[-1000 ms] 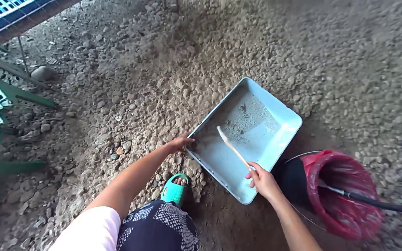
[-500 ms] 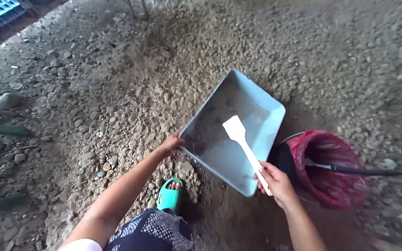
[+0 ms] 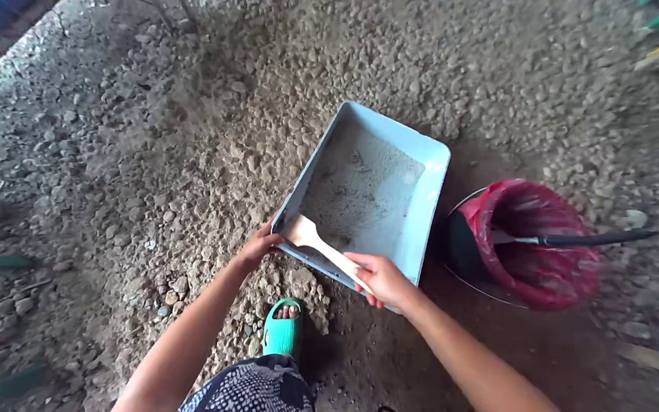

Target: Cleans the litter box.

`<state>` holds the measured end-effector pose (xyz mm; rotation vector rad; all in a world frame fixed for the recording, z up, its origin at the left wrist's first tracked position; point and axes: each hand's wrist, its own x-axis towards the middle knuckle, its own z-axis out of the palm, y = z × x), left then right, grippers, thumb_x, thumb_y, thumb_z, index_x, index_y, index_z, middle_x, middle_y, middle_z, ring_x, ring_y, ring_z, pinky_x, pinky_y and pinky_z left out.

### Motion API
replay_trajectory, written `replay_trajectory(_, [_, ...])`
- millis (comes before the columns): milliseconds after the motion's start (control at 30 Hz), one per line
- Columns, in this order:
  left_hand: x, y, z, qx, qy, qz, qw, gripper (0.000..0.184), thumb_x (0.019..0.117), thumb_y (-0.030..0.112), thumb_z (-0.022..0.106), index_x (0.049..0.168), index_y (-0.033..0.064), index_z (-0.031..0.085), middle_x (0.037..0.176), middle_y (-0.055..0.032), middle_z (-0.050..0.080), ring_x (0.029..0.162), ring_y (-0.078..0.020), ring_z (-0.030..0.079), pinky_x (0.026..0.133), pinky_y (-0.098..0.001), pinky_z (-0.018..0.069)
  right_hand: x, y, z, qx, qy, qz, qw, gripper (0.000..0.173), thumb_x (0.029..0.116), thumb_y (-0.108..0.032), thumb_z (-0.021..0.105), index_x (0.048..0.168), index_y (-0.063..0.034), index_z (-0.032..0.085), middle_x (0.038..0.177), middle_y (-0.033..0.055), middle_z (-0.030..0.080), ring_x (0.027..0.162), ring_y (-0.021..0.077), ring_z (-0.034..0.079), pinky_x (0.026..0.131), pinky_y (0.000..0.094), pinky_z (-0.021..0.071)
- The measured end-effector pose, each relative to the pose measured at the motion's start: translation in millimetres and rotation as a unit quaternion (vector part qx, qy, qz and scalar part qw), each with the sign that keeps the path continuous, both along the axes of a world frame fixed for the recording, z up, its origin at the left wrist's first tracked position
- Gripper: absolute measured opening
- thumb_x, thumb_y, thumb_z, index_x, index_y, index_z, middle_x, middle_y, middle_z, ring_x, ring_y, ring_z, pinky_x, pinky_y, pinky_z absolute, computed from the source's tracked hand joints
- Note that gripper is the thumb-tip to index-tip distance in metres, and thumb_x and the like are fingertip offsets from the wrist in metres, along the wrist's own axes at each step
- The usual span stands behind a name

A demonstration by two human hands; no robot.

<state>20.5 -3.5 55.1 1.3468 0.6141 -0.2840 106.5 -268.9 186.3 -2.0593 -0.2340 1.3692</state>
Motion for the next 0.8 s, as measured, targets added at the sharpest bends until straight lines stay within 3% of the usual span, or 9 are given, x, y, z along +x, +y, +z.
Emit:
replay_trajectory(167, [-2, -7, -2, 0.012, 0.001, 0.011, 1.000, 0.070, 0.0916, 0.001, 0.050, 0.158, 0.0085, 0.028, 0.131, -0.0136, 0.058, 0.093, -0.0124, 0.065, 0.075, -0.0283, 0.0562, -24, 27, -17, -0.045, 0.019, -0.012, 0.999, 0.048, 0.1124, -0.018, 0.040, 0.160, -0.0157, 0.038, 0.090, 0.0120, 0.065, 0.052, 0.0164, 0.054, 0.050, 0.0316, 0.0484])
replay_trajectory(233, [-4, -8, -2, 0.012, 0.001, 0.013, 1.000, 0.070, 0.0923, 0.001, 0.051, 0.158, 0.0090, 0.028, 0.132, -0.0138, 0.058, 0.094, -0.0125, 0.065, 0.076, -0.0282, 0.0565, -33, 33, -11, -0.088, -0.064, 0.058, 0.992, 0.048, 0.1111, -0.017, 0.042, 0.159, -0.0149, 0.041, 0.103, 0.0147, 0.069, 0.072, 0.0233, 0.066, 0.068, 0.0388, 0.0567])
replay_trajectory(267, [-4, -10, 0, 0.009, 0.002, 0.011, 1.000, 0.072, 0.0922, 0.000, 0.051, 0.159, 0.0091, 0.027, 0.134, -0.0144, 0.057, 0.097, -0.0133, 0.065, 0.077, -0.0290, 0.0564, -38, 34, -4, -0.112, -0.112, 0.089, 0.983, 0.048, 0.1099, -0.016, 0.043, 0.158, -0.0136, 0.043, 0.118, 0.0185, 0.071, 0.097, 0.0306, 0.071, 0.090, 0.0471, 0.0568])
replay_trajectory(300, [-5, -11, 2, 0.006, 0.000, 0.009, 1.000, 0.073, 0.0922, 0.000, 0.052, 0.160, 0.0089, 0.026, 0.136, -0.0148, 0.057, 0.099, -0.0142, 0.065, 0.079, -0.0299, 0.0564, -44, 34, 1, -0.122, -0.156, 0.105, 0.975, 0.048, 0.1089, -0.014, 0.044, 0.157, -0.0100, 0.044, 0.123, 0.0224, 0.070, 0.110, 0.0368, 0.070, 0.098, 0.0534, 0.0531])
replay_trajectory(433, [-8, -12, -4, -0.012, -0.016, 0.003, 1.000, 0.077, 0.0910, 0.001, 0.054, 0.160, 0.0087, 0.023, 0.136, -0.0146, 0.058, 0.101, -0.0152, 0.067, 0.081, -0.0317, 0.0583, -42, 18, 8, -0.130, -0.181, 0.097, 0.970, 0.048, 0.1088, -0.016, 0.046, 0.156, -0.0111, 0.045, 0.118, 0.0209, 0.072, 0.109, 0.0362, 0.070, 0.098, 0.0512, 0.0532])
replay_trajectory(567, [-9, -12, -5, -0.023, -0.018, 0.001, 1.000, 0.078, 0.0914, 0.002, 0.055, 0.161, 0.0103, 0.022, 0.137, -0.0139, 0.057, 0.102, -0.0151, 0.066, 0.081, -0.0318, 0.0580, -32, 10, -12, -0.084, -0.088, 0.046, 0.991, 0.047, 0.1095, -0.016, 0.047, 0.156, -0.0151, 0.046, 0.110, 0.0196, 0.070, 0.072, 0.0274, 0.068, 0.070, 0.0432, 0.0577])
replay_trajectory(600, [-9, -13, -3, -0.021, -0.016, 0.000, 1.000, 0.079, 0.0912, 0.002, 0.055, 0.162, 0.0104, 0.020, 0.139, -0.0142, 0.056, 0.104, -0.0151, 0.066, 0.082, -0.0316, 0.0577, -30, 6, -21, -0.081, -0.092, 0.058, 0.991, 0.047, 0.1083, -0.018, 0.051, 0.155, -0.0161, 0.049, 0.109, 0.0187, 0.070, 0.075, 0.0277, 0.068, 0.072, 0.0439, 0.0576])
replay_trajectory(667, [-10, -16, -2, -0.016, -0.013, -0.009, 1.000, 0.082, 0.0909, 0.003, 0.055, 0.163, 0.0113, 0.017, 0.144, -0.0152, 0.052, 0.108, -0.0152, 0.064, 0.084, -0.0317, 0.0569, -17, -11, -24, -0.097, -0.143, 0.113, 0.979, 0.046, 0.1057, -0.021, 0.058, 0.152, -0.0179, 0.054, 0.122, 0.0185, 0.072, 0.106, 0.0342, 0.071, 0.096, 0.0532, 0.0542])
replay_trajectory(800, [-16, -31, -15, -0.046, 0.012, -0.040, 0.998, 0.085, 0.0936, 0.000, 0.049, 0.164, 0.0155, 0.006, 0.150, -0.0161, 0.046, 0.110, -0.0132, 0.063, 0.087, -0.0301, 0.0557, 0, -74, -7, -0.159, -0.224, 0.139, 0.951, 0.044, 0.1015, -0.024, 0.065, 0.145, -0.0170, 0.062, 0.116, 0.0211, 0.074, 0.110, 0.0425, 0.069, 0.098, 0.0624, 0.0499])
